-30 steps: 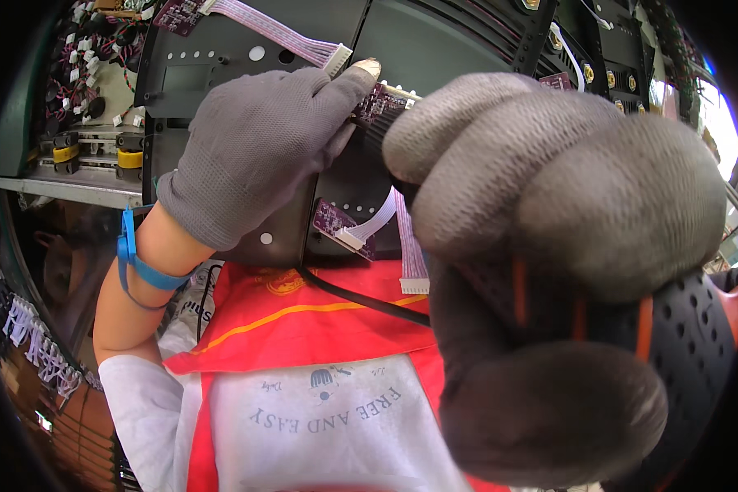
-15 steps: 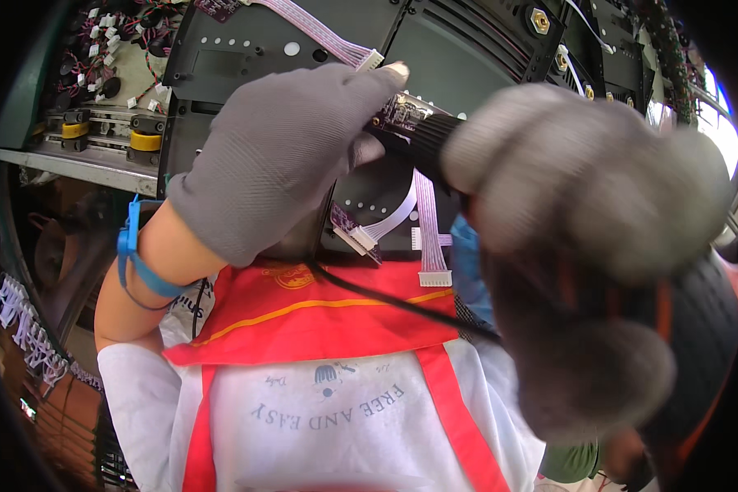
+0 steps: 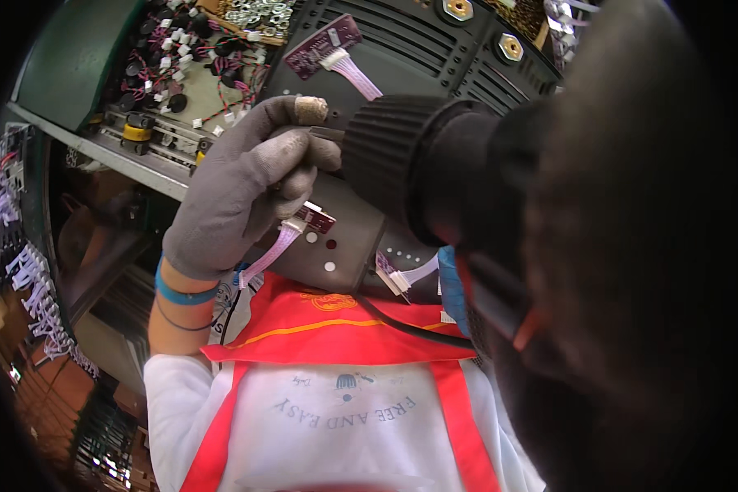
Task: Assembling electronic components and wiring into the housing of a welding machine using a power drill.
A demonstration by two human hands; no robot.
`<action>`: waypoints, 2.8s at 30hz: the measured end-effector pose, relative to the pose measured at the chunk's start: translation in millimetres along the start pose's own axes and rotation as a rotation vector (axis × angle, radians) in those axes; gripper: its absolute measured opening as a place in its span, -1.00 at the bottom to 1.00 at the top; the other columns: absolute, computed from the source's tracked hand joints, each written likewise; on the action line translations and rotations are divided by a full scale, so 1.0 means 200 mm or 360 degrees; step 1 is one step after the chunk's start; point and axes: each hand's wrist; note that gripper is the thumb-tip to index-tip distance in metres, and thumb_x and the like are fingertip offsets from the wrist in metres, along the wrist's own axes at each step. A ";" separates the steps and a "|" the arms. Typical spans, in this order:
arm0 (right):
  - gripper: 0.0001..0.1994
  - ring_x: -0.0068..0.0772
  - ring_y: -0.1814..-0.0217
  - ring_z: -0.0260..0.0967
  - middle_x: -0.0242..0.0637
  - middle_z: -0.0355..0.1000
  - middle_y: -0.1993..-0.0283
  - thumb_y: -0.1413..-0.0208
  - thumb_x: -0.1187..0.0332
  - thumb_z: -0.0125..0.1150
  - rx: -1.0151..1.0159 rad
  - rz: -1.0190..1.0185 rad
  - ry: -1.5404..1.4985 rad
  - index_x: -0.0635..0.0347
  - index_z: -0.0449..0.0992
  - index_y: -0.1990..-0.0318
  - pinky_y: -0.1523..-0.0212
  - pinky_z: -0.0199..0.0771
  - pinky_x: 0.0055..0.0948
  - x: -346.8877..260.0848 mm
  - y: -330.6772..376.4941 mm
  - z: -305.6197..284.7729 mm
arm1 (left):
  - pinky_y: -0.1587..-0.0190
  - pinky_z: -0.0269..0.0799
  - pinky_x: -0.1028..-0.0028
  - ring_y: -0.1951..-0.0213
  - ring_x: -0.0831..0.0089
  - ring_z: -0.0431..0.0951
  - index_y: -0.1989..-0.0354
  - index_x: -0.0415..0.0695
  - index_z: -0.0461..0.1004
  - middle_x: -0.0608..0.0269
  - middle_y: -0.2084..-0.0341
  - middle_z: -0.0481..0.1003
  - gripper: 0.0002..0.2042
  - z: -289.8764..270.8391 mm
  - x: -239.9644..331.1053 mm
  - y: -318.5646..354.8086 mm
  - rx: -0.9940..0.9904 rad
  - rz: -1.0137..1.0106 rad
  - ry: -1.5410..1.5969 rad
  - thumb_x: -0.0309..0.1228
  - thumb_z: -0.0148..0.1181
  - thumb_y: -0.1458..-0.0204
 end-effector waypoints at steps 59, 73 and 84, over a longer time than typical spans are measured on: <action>-0.70 -0.56 0.45 0.10 -0.46 0.20 0.48 -0.03 0.12 0.01 0.0049 -0.0160 0.0088 0.13 0.39 0.21 0.23 0.13 -0.41 0.07 -0.17 -0.11 | 0.50 0.30 0.35 0.54 0.27 0.45 0.30 0.01 0.62 0.24 0.61 0.39 -0.86 -0.15 0.19 -0.16 0.0556 0.1273 -0.2345 -0.34 0.29 0.06; -0.48 -0.45 0.46 0.06 -0.35 0.17 0.49 -0.18 0.02 -0.13 -0.0598 0.0225 0.0497 0.35 0.41 0.00 0.31 0.09 -0.32 0.24 -0.15 0.07 | 0.55 0.29 0.35 0.56 0.33 0.42 0.33 0.02 0.60 0.30 0.62 0.33 -0.88 -0.27 -0.01 -0.02 0.0380 0.1303 -0.2553 -0.37 0.23 0.06; -0.72 -0.51 0.31 0.12 -0.47 0.21 0.47 -0.06 0.09 0.09 -0.0463 0.0267 0.0345 0.07 0.38 0.22 0.18 0.22 -0.35 0.25 -0.16 0.08 | 0.46 0.33 0.45 0.52 0.35 0.43 0.13 -0.04 0.59 0.27 0.57 0.40 -0.71 -0.27 0.04 -0.03 0.0266 0.1109 -0.2132 -0.45 0.31 0.10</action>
Point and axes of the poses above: each hand's wrist, its own y-axis away from the middle knuckle, its own z-axis out of the palm, x = y × z
